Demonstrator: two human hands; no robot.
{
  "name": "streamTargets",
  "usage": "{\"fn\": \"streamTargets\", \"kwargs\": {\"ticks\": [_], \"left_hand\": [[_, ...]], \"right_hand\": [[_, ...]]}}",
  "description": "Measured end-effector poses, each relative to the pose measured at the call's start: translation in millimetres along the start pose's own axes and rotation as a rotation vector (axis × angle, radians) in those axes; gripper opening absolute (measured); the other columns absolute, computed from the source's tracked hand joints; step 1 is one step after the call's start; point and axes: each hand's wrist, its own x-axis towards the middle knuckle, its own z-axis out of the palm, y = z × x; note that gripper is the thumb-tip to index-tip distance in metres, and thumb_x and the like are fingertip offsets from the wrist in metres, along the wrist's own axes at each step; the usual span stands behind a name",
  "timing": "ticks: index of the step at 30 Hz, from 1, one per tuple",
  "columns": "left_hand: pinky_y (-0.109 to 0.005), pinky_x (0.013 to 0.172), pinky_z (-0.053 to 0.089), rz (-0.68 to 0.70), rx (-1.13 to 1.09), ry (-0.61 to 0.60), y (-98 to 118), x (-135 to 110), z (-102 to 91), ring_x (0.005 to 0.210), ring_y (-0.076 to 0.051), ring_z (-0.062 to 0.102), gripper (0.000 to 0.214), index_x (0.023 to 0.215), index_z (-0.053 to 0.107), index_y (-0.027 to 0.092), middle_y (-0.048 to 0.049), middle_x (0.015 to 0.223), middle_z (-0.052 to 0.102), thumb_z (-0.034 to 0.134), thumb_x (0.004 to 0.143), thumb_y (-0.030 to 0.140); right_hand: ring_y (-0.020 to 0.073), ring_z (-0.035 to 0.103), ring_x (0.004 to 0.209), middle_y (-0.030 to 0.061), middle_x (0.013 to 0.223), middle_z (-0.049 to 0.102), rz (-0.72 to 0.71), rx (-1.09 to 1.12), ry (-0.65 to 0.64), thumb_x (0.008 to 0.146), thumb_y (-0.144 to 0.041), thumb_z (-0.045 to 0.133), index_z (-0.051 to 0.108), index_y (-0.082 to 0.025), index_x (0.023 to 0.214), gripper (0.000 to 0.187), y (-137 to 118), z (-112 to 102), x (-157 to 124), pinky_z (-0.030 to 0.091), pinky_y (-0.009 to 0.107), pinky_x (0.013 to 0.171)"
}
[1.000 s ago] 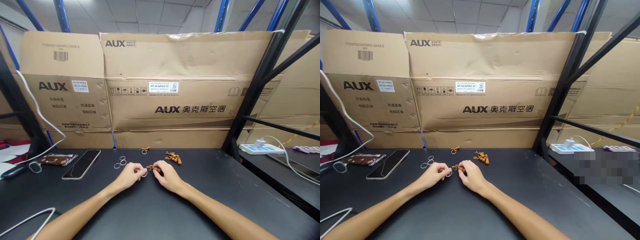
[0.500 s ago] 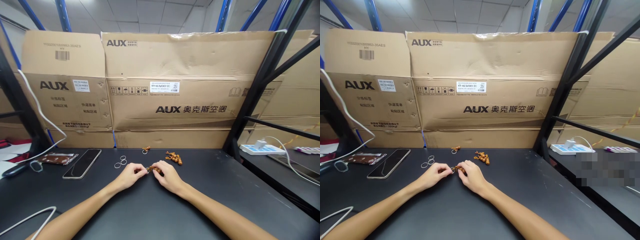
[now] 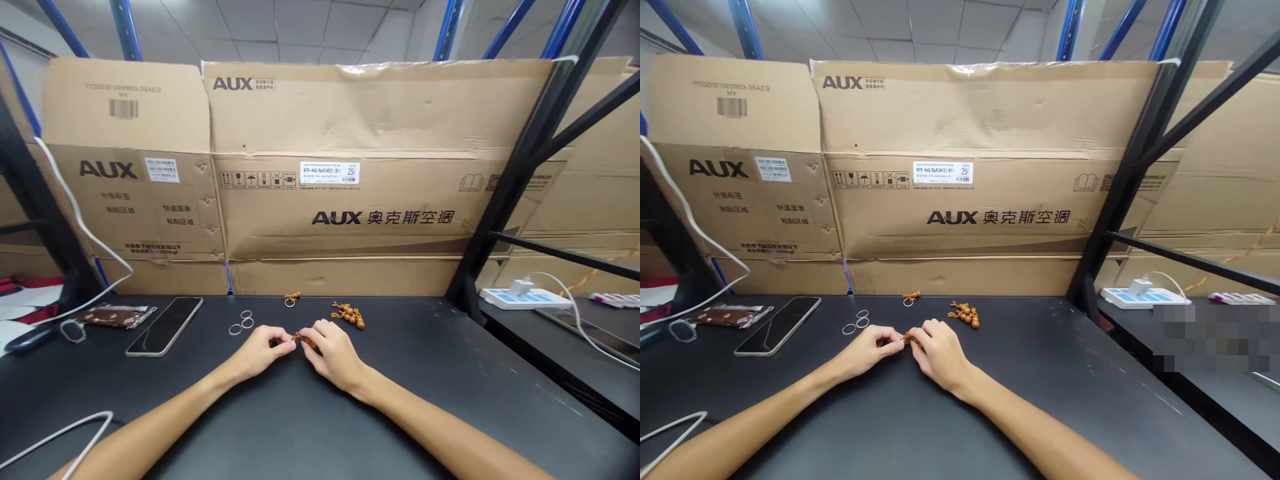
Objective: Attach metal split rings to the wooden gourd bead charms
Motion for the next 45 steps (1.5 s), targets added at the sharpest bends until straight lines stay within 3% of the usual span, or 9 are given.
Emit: {"fn": "streamTargets", "kwargs": {"ticks": [8, 18, 37, 45], "left_hand": [[-0.024, 0.064, 0.04, -0.021, -0.006, 0.004, 2.5, 0.0, 0.3, 0.064, -0.014, 0.052, 0.032, 0.07, 0.065, 0.014, 0.0009, 0.066, 0.062, 0.055, 0.082, 0.043], [-0.026, 0.069, 0.047, -0.036, -0.095, -0.003, -1.3, 2.0, 0.7, 0.072, -0.018, 0.062, 0.031, 0.074, 0.067, 0.013, -0.0052, 0.076, 0.07, 0.056, 0.082, 0.042], [-0.027, 0.067, 0.047, -0.04, -0.092, 0.037, 3.2, 1.6, 1.7, 0.067, -0.017, 0.061, 0.036, 0.071, 0.065, 0.014, -0.0039, 0.071, 0.068, 0.055, 0.082, 0.047], [-0.029, 0.07, 0.048, -0.037, -0.11, 0.024, 1.8, 2.3, 2.0, 0.069, -0.017, 0.062, 0.037, 0.074, 0.065, 0.014, -0.0059, 0.077, 0.071, 0.055, 0.082, 0.048]], "right_hand": [[0.017, 0.048, 0.072, 0.0053, 0.079, 0.056, -0.084, -0.04, -0.011, 0.09, -0.017, 0.049, 0.062, -0.018, 0.1, 0.016, -0.2, 0.8, -1.4, 0.039, 0.029, 0.067], [0.0174, 0.046, 0.072, 0.0048, 0.077, 0.054, -0.087, 0.015, -0.031, 0.087, -0.014, 0.049, 0.062, -0.017, 0.098, 0.018, 0.5, 2.0, -2.3, 0.039, 0.029, 0.066], [0.0168, 0.045, 0.071, 0.0043, 0.079, 0.053, -0.151, 0.035, -0.091, 0.086, -0.014, 0.05, 0.061, -0.018, 0.1, 0.019, 0.5, 1.6, -3.2, 0.039, 0.03, 0.067], [0.0187, 0.053, 0.078, 0.006, 0.085, 0.058, -0.055, 0.168, -0.047, 0.088, -0.015, 0.049, 0.057, -0.018, 0.101, 0.016, 0.4, -0.2, -1.5, 0.046, 0.031, 0.071]]}}
